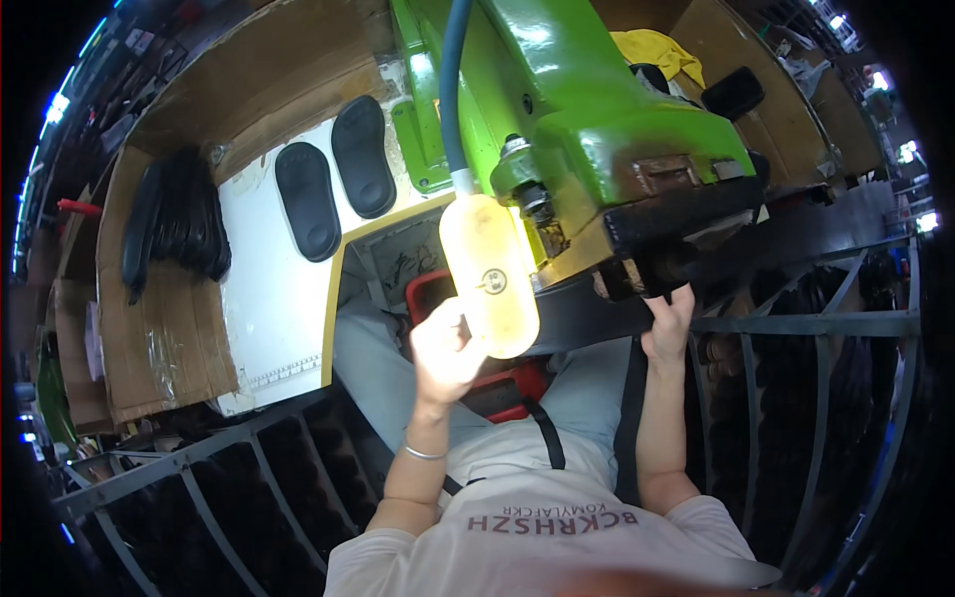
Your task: Manually feed and guide shoe sole components through a skiving or shaving machine to thin the edges.
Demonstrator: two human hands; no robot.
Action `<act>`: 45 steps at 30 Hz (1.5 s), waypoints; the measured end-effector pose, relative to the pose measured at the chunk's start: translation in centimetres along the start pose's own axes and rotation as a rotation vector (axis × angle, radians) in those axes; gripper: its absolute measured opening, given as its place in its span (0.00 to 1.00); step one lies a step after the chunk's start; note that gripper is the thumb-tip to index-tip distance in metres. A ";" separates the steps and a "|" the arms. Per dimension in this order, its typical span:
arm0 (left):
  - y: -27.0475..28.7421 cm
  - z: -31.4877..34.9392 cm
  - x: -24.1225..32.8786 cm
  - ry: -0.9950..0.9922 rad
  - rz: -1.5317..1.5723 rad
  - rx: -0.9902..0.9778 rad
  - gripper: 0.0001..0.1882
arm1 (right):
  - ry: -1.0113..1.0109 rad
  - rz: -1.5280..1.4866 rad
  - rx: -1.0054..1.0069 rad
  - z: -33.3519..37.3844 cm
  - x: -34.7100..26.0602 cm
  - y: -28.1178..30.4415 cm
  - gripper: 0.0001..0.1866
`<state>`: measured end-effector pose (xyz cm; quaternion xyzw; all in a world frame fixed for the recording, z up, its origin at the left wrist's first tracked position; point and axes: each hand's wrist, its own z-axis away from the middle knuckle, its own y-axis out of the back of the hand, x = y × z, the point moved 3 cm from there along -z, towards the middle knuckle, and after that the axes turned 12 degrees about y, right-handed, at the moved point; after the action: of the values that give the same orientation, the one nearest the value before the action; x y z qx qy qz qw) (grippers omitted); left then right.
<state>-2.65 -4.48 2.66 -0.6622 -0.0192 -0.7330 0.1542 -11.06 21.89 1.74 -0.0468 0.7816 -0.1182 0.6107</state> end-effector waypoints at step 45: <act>31.7 -0.3 13.9 -0.691 -0.149 1.251 0.30 | -0.634 -0.008 -0.515 9.0 10.4 -8.1 0.06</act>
<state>4.01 -37.46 10.59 -0.6408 -0.5286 -0.3417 0.4394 -5.59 10.63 -8.19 -0.2354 0.5584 0.0991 0.7892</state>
